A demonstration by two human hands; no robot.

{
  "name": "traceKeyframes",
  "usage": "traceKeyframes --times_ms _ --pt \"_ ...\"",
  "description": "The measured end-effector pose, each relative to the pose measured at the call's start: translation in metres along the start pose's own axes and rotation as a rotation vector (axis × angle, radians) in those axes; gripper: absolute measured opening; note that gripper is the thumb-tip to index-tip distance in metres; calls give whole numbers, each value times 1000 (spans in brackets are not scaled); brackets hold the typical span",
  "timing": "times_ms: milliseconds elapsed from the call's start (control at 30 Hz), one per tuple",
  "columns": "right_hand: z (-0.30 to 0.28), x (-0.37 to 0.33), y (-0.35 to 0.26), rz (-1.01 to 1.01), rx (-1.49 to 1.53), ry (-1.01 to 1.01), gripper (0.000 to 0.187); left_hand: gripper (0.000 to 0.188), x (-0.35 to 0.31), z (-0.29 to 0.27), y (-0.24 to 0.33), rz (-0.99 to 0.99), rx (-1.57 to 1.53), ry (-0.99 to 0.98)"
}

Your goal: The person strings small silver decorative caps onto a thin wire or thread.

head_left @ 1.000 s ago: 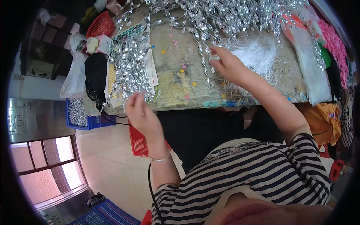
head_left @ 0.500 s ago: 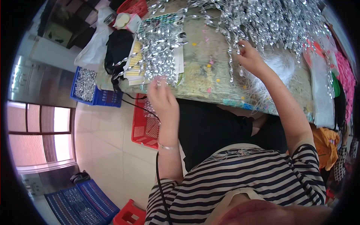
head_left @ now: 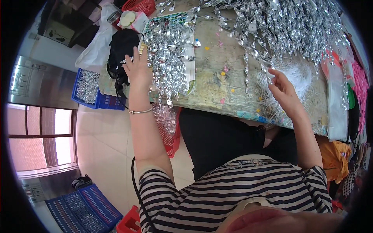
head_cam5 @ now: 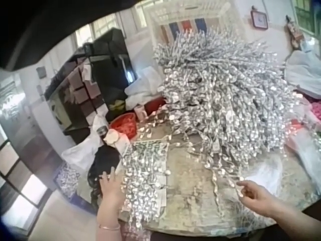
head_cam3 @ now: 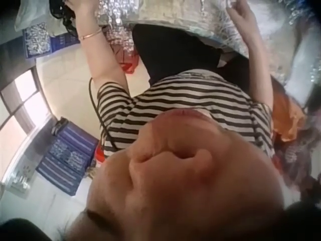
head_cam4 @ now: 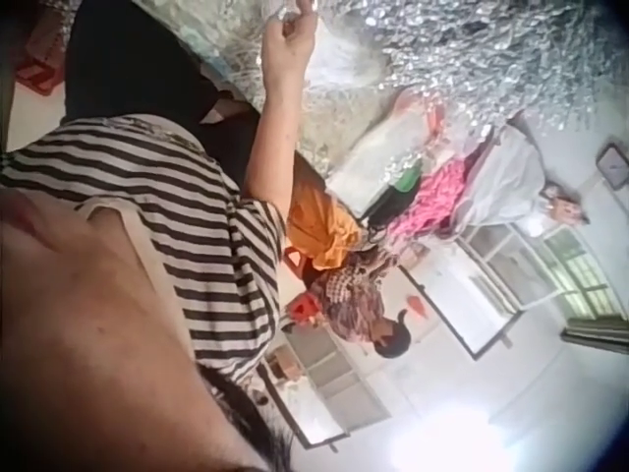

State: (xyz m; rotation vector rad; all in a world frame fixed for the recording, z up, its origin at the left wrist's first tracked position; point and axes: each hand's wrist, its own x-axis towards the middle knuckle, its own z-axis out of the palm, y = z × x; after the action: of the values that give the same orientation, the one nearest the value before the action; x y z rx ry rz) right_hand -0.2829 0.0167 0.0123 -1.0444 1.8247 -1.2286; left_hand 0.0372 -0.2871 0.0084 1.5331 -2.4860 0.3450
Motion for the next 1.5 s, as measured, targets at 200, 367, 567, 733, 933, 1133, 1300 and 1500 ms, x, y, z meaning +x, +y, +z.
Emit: traceKeyframes --times_ms 200,367,567,733,933,1133,1300,1500 --pt "5 -19 -6 78 63 -19 40 53 3 -4 3 17 -64 -44" --pt "7 -23 -4 66 72 -22 38 33 -1 -10 2 71 -13 67" --pt "8 -28 -3 80 99 -40 36 15 0 -22 8 115 -197 241" --pt "8 -33 -8 86 117 -36 36 17 5 -26 13 -193 -400 161" --pt "9 -39 -7 80 177 -39 35 29 11 9 27 -139 -386 274" --pt "6 -51 -17 111 247 -6 37 32 12 11 45 -91 -212 210" --pt "-2 -56 -16 121 361 -18 36 37 3 -7 52 36 -216 311" --pt "-11 -64 -14 192 661 14 39 41 -38 -41 111 173 -497 447"
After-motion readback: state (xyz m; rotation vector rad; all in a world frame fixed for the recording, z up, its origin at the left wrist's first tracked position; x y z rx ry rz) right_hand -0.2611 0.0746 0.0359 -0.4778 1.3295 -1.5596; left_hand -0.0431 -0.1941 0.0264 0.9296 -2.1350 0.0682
